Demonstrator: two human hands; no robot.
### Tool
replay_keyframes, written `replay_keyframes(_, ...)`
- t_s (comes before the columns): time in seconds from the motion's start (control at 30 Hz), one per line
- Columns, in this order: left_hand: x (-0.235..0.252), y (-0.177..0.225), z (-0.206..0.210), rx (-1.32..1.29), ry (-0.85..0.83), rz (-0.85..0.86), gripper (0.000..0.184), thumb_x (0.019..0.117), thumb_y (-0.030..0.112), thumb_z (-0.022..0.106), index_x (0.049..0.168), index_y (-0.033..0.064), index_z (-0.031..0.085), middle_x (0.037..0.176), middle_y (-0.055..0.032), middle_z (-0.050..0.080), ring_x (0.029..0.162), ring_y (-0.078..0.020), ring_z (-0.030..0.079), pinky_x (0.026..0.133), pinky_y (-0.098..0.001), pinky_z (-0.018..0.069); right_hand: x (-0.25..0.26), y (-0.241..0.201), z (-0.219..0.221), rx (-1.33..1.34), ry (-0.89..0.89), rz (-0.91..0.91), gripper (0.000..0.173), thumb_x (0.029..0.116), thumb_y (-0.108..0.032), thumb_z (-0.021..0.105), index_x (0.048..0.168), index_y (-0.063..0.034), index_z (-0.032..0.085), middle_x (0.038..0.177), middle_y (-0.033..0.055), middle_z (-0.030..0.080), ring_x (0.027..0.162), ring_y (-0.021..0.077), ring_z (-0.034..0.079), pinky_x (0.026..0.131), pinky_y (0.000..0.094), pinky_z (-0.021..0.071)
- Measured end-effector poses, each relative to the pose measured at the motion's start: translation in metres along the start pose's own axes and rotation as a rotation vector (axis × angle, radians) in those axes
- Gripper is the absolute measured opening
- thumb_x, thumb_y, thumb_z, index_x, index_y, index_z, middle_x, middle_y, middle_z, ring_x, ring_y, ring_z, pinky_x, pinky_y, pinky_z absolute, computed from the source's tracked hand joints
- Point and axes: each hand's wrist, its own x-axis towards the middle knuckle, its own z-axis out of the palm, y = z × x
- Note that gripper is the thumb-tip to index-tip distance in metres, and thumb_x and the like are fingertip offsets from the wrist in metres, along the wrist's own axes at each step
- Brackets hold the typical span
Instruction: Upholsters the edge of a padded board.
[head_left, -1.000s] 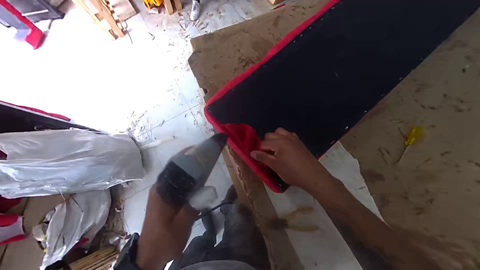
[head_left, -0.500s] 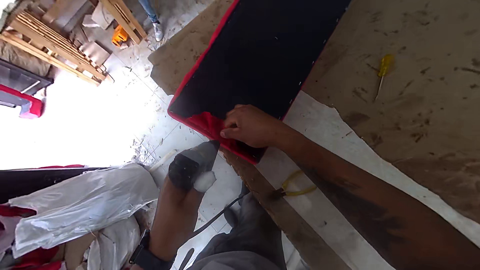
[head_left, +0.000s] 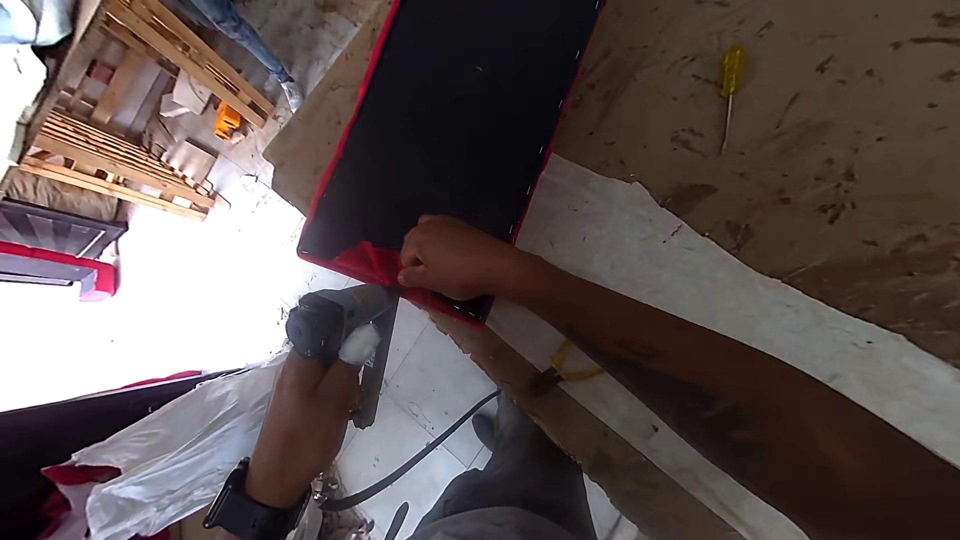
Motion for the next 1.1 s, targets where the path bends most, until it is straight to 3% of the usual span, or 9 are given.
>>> replay_keyframes(0.3, 0.009, 0.01, -0.01, 0.203, -0.017, -0.01, 0.035, 0.1022, 0.051, 0.046, 0.109, 0.0247, 0.067, 0.064, -0.0028, 0.063, 0.046, -0.0199, 0.058, 0.042, -0.0374, 0.0514, 0.003, 0.005, 0.004, -0.017, 0.038, -0.034, 0.031, 0.1012, -0.036, 0.058, 0.082, -0.0152, 0.072, 0.092, 0.0002, 0.067, 0.096, 0.0189, 0.061, 0.086, 0.0446, 0.0481)
replay_keyframes(0.47, 0.009, 0.013, -0.011, 0.213, -0.022, 0.003, 0.032, 0.102, 0.049, 0.048, 0.111, 0.0244, 0.066, 0.07, -0.0029, 0.065, 0.048, -0.0199, 0.059, 0.043, -0.0377, 0.0521, 0.002, 0.006, 0.005, -0.021, 0.054, -0.044, 0.031, 0.1013, -0.036, 0.057, 0.083, -0.0156, 0.071, 0.093, 0.0004, 0.067, 0.098, 0.0199, 0.061, 0.087, 0.0453, 0.0475)
replay_keyframes(0.6, 0.001, 0.019, -0.008, 0.219, -0.01, -0.005, 0.033, 0.0995, 0.048, 0.047, 0.108, 0.0232, 0.066, 0.064, -0.0033, 0.063, 0.049, -0.0204, 0.061, 0.044, -0.0388, 0.0531, 0.001, 0.005, 0.004, -0.005, 0.074, -0.05, 0.028, 0.1006, -0.033, 0.058, 0.087, -0.0143, 0.074, 0.094, 0.0008, 0.069, 0.1, 0.0207, 0.062, 0.087, 0.0461, 0.0494)
replay_keyframes(0.97, 0.002, 0.026, 0.001, 0.292, -0.017, 0.006, 0.037, 0.0987, 0.056, 0.046, 0.107, 0.0258, 0.066, 0.063, 0.0007, 0.063, 0.048, -0.0169, 0.061, 0.044, -0.0364, 0.0536, 0.001, 0.004, 0.005, -0.014, 0.075, -0.023, 0.027, 0.099, -0.033, 0.059, 0.084, -0.0146, 0.072, 0.09, 0.0013, 0.067, 0.097, 0.0223, 0.062, 0.082, 0.0471, 0.0487)
replay_keyframes(1.1, 0.005, 0.023, 0.001, 0.299, -0.012, 0.009, 0.03, 0.0983, 0.049, 0.049, 0.105, 0.0248, 0.066, 0.061, 0.0006, 0.062, 0.046, -0.0168, 0.059, 0.042, -0.0359, 0.0513, 0.002, 0.004, 0.005, -0.027, 0.081, -0.023, 0.027, 0.0987, -0.033, 0.06, 0.083, -0.0154, 0.072, 0.089, 0.0002, 0.067, 0.095, 0.0211, 0.062, 0.081, 0.0456, 0.0491)
